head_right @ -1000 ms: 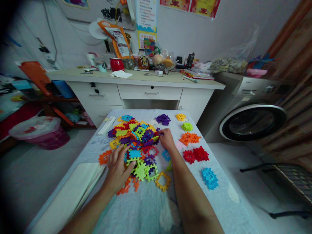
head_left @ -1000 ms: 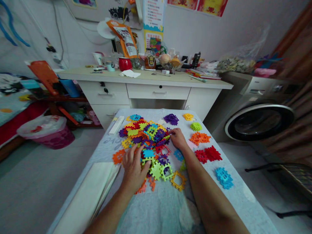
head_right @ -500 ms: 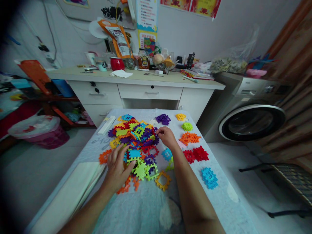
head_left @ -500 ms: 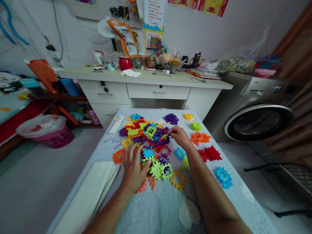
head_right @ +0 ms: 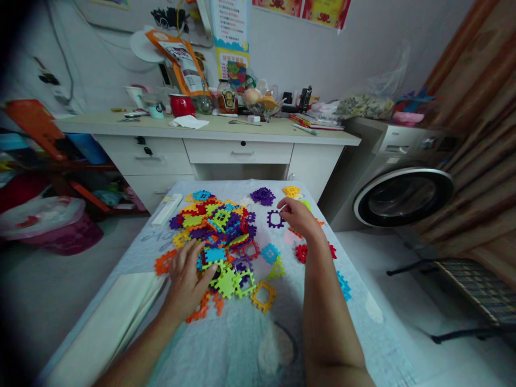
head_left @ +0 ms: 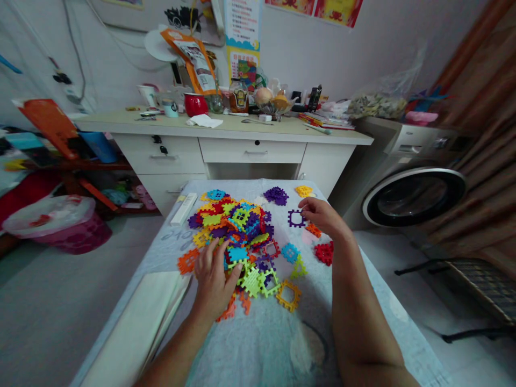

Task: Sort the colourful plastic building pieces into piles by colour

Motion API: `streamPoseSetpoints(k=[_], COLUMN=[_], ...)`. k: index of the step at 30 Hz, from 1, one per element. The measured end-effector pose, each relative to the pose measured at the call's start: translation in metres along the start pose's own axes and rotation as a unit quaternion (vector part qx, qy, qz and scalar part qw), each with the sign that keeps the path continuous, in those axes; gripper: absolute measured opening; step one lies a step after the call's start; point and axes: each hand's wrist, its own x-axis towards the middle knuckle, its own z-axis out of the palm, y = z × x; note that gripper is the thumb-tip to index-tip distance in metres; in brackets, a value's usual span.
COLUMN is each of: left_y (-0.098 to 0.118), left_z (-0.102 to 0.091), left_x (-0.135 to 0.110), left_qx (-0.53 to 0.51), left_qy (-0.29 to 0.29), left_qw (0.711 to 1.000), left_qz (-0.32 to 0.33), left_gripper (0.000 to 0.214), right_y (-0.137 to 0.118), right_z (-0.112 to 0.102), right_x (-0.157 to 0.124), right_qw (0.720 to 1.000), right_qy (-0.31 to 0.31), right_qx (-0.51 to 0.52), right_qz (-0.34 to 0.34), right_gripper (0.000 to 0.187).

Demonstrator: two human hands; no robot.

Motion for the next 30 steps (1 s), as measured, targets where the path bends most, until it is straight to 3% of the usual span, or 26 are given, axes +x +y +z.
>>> streamPoseSetpoints(k=[4, 7, 13, 18, 25, 30], left_y=[0.001, 0.001, 0.0, -0.002, -0.002, -0.003], left_z=[0.0, 0.0, 0.0, 0.002, 0.002, 0.002], left_x=[0.0, 0.0, 0.0, -0.001, -0.001, -0.001], left_qx=[0.003, -0.001, -0.004, -0.012, -0.024, -0.026], left_qy=[0.003, 0.009, 0.009, 0.012, 0.009, 0.01], left_qw=[1.0, 1.0, 1.0, 1.0, 1.0, 1.0], left_qz=[0.004, 0.006, 0.005, 0.0, -0.012, -0.01], left_gripper=[0.052, 0.053, 0.052, 0.054, 0.057, 0.058], right_y=[0.024, 0.034, 0.037, 0.047, 0.051, 0.046], right_z=[-0.028, -0.029, 0.022, 0.066, 0.088, 0.097], right_x=[-0.003, 0.0, 0.024, 0.059, 0.11, 0.116], right_qw=[0.989, 0.987, 0.975, 0.921, 0.885, 0.871], right_qy=[0.119, 0.146, 0.163, 0.191, 0.207, 0.209], right_qx=[-0.074, -0.055, 0.116, 0.278, 0.338, 0.38], right_qz=[0.052, 0.051, 0.101, 0.197, 0.244, 0.23], right_gripper=[0.017, 0.013, 0.008, 0.011, 0.024, 0.029])
